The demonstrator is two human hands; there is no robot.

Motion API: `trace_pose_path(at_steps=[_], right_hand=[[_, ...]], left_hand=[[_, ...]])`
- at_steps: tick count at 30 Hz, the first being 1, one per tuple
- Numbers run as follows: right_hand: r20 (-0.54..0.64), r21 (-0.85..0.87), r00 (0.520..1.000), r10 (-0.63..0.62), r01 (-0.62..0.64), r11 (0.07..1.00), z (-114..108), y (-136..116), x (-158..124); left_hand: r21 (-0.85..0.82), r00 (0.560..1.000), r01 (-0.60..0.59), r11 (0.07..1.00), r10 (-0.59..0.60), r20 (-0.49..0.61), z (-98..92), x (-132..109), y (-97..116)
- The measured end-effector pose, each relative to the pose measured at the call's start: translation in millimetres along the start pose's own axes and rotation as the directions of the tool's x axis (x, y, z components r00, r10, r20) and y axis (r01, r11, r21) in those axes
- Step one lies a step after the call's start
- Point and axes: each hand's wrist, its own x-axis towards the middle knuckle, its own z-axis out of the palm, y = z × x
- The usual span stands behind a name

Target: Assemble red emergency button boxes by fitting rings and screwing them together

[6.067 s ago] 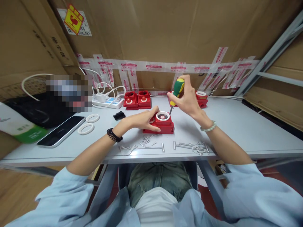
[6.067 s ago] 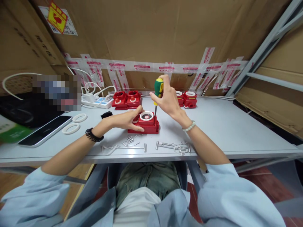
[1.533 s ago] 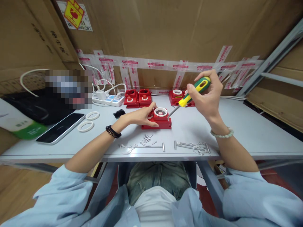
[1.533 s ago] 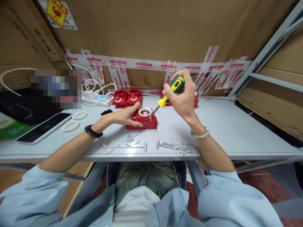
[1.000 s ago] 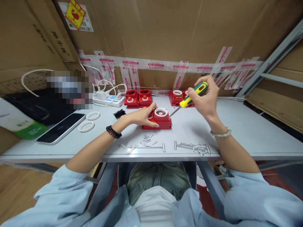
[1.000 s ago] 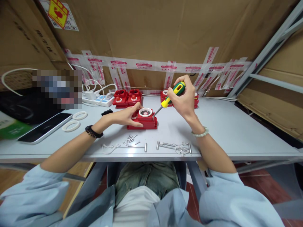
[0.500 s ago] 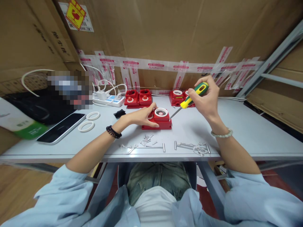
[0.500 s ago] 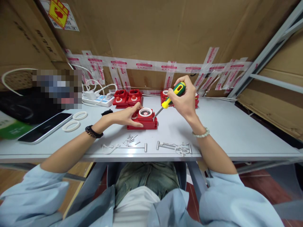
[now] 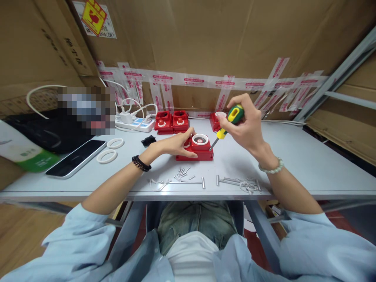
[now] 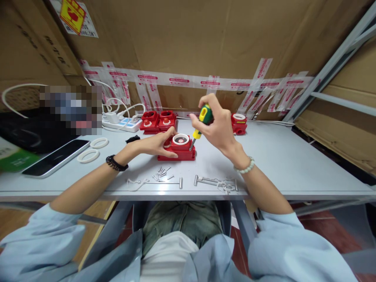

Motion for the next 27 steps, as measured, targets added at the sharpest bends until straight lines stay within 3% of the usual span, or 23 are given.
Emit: trace_pose_path(at_steps=[3, 8, 10, 16, 19, 23, 27], right_hand=[[0.080, -0.079, 0.997, -0.013, 0.019, 0.997, 1, -14, 4], [0.308, 0.171, 0.951, 0.003, -0.058, 0.984, -2, -13, 9], [0.300, 0.187, 0.954, 0.006, -0.064, 0.980, -1, -8, 8], [0.134, -0.118, 0.991, 0.012, 0.004, 0.993, 8, -10, 5], [0.218, 0.004, 0.976, -0.023, 0.022, 1.000, 3, -10, 6], [0.361, 0.257, 0.932, -0.046, -0.052, 0.965, -5, -7, 8], [0.253, 0.090, 0.967, 0.016, -0.040, 0.995, -1, -12, 7]], left_hand=[[0.013, 1.000, -0.007, 1.000, 0.007, -0.006, 0.2, 0, 1], [0.031, 1.000, 0.006, 0.999, -0.006, 0.003, 0.1, 1, 1], [0.029, 1.000, 0.009, 1.000, -0.009, 0.009, 0.0, 1, 2], [0.024, 1.000, 0.003, 1.000, -0.003, -0.002, 0.4, 0, 2], [0.029, 1.000, 0.003, 1.000, -0.003, 0.003, 0.7, 0, 0], [0.029, 1.000, 0.006, 1.000, -0.007, 0.009, 0.5, 1, 0], [0.018, 1.000, 0.014, 1.000, -0.014, 0.004, 0.7, 0, 3]])
